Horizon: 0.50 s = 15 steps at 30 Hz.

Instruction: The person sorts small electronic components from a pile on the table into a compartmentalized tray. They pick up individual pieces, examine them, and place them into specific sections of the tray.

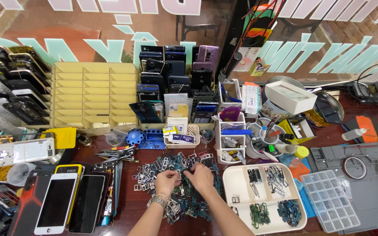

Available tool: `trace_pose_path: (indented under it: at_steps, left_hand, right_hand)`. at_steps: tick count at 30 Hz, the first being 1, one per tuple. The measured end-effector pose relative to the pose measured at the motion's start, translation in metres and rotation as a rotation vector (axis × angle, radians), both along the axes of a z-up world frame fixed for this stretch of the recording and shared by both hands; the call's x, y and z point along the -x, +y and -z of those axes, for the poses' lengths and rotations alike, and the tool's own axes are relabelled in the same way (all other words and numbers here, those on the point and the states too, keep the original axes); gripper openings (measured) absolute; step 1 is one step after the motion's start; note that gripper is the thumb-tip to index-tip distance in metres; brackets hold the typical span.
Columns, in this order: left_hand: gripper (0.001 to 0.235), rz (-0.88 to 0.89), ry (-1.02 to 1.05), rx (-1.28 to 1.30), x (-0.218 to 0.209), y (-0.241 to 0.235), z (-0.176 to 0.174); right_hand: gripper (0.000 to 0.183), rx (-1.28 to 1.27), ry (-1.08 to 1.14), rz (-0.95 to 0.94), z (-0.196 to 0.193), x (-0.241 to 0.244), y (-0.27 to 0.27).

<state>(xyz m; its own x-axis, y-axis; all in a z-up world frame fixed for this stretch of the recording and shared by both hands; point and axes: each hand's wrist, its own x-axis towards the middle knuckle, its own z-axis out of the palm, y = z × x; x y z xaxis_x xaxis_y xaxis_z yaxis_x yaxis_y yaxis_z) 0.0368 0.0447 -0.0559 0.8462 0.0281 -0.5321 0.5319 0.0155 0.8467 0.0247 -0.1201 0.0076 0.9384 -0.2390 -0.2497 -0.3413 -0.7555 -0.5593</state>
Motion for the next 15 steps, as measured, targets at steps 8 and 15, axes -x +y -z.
trace_pose_path:
  at_steps: [8, 15]
  left_hand:
    - [0.013, 0.009, 0.033, -0.078, -0.003, 0.007, -0.011]
    - [0.015, 0.084, -0.027, 0.007, -0.002, -0.005, -0.018]
  right_hand:
    - [0.021, -0.210, -0.100, 0.049, 0.030, -0.007, 0.004]
    - [0.019, -0.634, 0.054, 0.008, 0.019, 0.005, -0.015]
